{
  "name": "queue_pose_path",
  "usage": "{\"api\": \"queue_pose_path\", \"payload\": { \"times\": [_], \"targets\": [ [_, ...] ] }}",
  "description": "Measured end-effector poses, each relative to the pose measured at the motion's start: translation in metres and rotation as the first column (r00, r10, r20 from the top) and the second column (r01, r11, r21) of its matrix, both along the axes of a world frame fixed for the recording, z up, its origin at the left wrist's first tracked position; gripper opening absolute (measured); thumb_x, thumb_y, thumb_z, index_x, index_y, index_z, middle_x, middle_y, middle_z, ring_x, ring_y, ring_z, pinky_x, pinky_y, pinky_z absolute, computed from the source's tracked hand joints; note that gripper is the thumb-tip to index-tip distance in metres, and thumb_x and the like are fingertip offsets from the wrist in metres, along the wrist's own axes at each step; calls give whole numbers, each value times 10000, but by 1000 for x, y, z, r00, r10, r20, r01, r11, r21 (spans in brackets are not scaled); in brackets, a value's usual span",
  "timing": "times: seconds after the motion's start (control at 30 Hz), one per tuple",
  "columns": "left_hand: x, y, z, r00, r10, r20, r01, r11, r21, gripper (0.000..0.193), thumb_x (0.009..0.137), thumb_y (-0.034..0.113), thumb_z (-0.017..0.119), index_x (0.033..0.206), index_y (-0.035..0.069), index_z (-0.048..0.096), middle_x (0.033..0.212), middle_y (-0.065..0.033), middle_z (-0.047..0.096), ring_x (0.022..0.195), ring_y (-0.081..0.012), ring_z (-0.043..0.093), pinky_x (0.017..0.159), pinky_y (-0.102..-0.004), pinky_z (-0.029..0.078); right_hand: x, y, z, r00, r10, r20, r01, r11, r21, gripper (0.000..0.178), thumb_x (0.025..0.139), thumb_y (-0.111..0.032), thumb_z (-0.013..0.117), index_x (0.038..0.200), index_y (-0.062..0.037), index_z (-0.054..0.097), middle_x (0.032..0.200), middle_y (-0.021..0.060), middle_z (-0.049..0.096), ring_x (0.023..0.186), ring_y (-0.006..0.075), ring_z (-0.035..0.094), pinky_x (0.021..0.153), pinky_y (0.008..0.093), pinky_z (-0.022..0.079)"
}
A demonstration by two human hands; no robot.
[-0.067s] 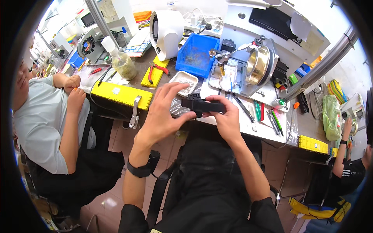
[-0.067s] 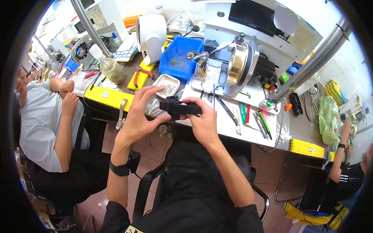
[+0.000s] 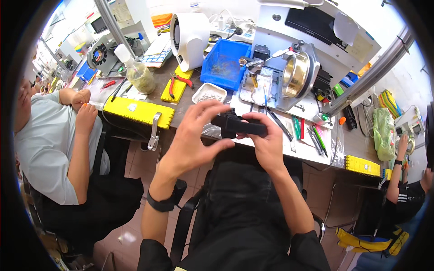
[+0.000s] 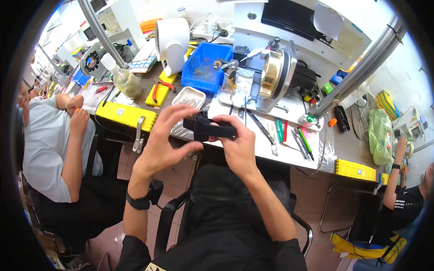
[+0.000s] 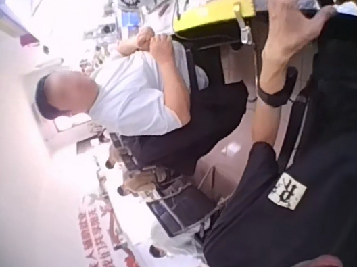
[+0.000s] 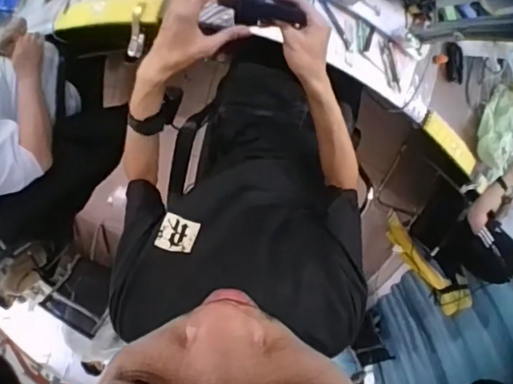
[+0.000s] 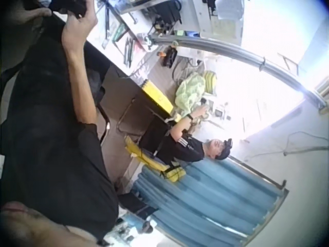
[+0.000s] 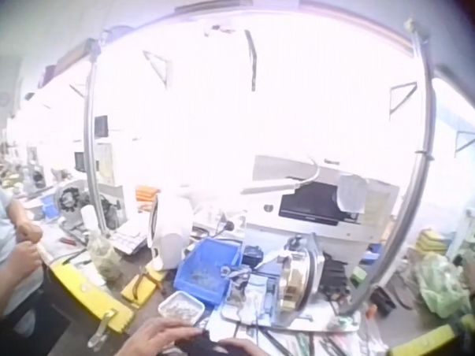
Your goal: Assembling and testing small mechanical components using precision tools and a machine.
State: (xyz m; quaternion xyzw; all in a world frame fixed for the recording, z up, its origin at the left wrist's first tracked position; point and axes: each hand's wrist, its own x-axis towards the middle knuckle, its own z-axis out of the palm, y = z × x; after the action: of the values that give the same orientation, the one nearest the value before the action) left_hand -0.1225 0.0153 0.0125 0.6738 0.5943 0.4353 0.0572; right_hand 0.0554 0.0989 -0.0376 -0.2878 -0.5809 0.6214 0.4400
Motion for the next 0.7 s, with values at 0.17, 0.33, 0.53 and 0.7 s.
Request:
{"api": "queue_pose_path", "payload": {
  "times": [0.17, 0.33, 0.53, 0.7],
  "targets": [
    [56, -16, 26, 987, -152, -60, 158, 981, 115, 539, 643, 74, 876, 1154, 112, 707, 1052, -92, 632, 951, -276, 618, 822, -377, 509, 63, -36, 40, 978, -209, 11, 201, 953, 224, 425, 887, 22, 715, 1290, 5, 580, 1074, 130, 709, 983, 135, 661, 867, 270, 537],
    [125, -6, 39, 931, -364, -3, 360, 921, 152, 521, 666, 92, 868, 1163, 114, 713, 852, -52, 615, 699, -215, 611, 616, -318, 512, 140, -68, 55, 783, -619, 54, 518, 698, 495, 466, 859, 11, 745, 1282, 45, 551, 1080, 172, 720, 934, 166, 681, 865, 292, 539],
    [212, 37, 63, 772, -614, -164, 635, 758, 147, 429, 766, 177, 786, 1172, 115, 660, 767, -37, 583, 622, -210, 626, 510, -331, 495, 205, -87, 73, 533, -846, 22, 717, 465, 519, 433, 873, 54, 684, 1277, 65, 530, 1095, 174, 698, 988, 193, 665, 901, 297, 529],
    [241, 66, 71, 729, -656, -193, 683, 712, 162, 318, 742, 146, 769, 1038, 105, 663, 775, -42, 608, 615, -247, 646, 497, -351, 496, 235, -83, 72, 497, -867, -43, 823, 455, 340, 461, 868, 50, 699, 1302, 48, 540, 1130, 165, 677, 1029, 197, 657, 906, 310, 543]
  ]
}}
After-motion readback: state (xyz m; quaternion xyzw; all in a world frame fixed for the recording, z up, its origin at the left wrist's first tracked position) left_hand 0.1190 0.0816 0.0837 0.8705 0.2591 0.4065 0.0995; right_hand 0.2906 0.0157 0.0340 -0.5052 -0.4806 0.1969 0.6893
